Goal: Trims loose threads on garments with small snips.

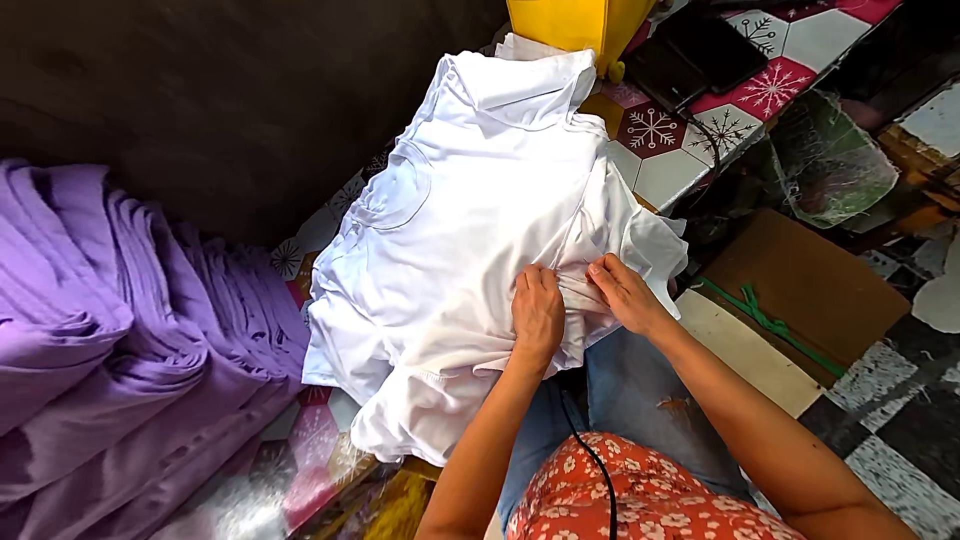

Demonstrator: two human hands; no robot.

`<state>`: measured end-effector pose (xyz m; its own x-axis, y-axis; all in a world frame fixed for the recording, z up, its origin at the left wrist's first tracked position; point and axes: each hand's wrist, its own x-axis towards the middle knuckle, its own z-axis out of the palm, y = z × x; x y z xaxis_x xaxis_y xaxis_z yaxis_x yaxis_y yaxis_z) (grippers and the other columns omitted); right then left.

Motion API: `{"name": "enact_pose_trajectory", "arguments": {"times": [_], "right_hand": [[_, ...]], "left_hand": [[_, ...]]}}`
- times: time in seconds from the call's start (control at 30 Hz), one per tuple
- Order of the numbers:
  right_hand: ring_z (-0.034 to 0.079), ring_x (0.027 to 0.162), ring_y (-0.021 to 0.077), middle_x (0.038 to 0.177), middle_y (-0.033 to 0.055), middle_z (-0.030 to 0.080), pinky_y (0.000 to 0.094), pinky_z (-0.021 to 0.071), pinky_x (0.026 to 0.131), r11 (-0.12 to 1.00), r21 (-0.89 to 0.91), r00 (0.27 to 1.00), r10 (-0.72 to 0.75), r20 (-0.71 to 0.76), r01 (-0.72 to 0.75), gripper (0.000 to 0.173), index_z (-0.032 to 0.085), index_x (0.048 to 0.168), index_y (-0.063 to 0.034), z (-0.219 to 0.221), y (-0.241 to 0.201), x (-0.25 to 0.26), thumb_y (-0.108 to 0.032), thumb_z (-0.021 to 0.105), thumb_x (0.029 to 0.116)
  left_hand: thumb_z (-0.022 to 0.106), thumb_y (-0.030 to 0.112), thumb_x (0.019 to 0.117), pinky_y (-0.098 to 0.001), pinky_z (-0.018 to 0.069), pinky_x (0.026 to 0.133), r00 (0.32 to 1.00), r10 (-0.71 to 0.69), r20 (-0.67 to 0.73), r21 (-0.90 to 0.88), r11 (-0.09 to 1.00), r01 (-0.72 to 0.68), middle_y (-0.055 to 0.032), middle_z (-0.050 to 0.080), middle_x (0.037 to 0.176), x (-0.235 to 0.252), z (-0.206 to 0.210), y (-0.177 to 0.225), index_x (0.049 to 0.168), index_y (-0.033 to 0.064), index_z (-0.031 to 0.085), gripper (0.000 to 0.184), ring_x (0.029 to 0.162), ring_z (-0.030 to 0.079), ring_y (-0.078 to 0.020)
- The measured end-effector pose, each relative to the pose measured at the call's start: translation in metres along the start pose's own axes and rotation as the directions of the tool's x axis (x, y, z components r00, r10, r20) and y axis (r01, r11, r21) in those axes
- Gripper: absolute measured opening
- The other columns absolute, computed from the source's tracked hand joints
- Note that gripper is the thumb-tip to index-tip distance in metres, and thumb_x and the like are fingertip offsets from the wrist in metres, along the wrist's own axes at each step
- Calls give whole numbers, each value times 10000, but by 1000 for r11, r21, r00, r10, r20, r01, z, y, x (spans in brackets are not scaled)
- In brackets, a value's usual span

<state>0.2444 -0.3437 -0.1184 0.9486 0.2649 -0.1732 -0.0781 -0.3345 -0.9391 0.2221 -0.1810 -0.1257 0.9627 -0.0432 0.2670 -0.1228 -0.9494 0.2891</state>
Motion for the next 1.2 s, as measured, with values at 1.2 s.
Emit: {"name": "enact_pose_trajectory", "arguments": {"times": [1.2], "right_hand": [[683, 697, 285, 842, 149, 673, 427, 563, 585, 765, -519, 850, -511, -129, 382, 308, 739, 1020, 0, 16, 5, -8, -295, 670, 965]], "left_hand": [[510, -6, 998, -326, 565, 724, 982, -50, -180, -326, 945, -11, -177, 622, 912, -14, -20, 8, 981, -85, 589, 113, 799, 658, -246]]}}
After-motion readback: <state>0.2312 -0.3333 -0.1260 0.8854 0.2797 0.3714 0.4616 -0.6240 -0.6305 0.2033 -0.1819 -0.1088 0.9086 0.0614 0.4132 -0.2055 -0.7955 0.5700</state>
